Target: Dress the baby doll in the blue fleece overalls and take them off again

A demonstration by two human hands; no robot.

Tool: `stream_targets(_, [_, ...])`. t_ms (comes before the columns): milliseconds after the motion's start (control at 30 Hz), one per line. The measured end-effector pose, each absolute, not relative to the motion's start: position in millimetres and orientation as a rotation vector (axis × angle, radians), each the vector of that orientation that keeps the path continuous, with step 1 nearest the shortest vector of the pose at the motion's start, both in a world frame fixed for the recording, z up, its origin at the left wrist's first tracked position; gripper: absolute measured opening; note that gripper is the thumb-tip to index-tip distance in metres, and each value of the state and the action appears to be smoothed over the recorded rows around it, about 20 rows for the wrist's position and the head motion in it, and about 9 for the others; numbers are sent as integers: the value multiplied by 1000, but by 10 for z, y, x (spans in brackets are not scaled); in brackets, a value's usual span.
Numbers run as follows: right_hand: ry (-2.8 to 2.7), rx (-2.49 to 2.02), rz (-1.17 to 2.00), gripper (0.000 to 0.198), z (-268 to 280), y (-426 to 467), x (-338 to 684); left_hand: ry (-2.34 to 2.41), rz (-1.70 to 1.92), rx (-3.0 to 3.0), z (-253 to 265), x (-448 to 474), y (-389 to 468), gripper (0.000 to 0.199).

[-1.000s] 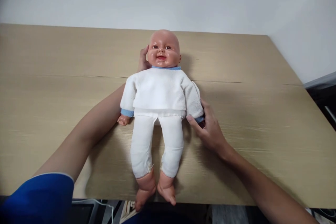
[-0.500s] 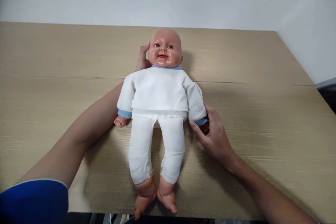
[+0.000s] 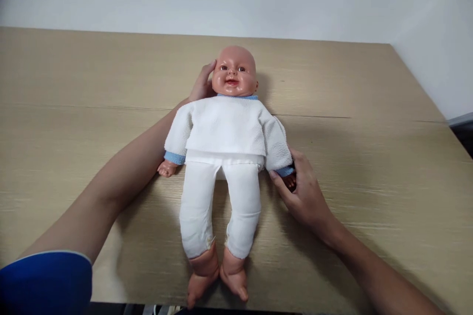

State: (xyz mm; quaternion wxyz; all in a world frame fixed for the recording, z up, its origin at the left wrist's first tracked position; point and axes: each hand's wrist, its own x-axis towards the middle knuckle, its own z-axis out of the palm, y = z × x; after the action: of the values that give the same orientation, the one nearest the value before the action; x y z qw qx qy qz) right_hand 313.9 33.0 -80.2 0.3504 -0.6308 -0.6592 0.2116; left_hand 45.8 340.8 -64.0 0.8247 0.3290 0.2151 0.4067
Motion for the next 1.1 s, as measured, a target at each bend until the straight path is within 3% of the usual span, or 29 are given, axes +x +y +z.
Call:
stream_targets(400, [-1757, -1617, 519, 61, -810, 333, 3172, 475, 946, 857, -650, 423, 3386, 39])
stream_targets(1100, [-1749, -1648, 485, 65, -832, 328, 3170, 514, 1008, 910, -809, 429, 3521, 42])
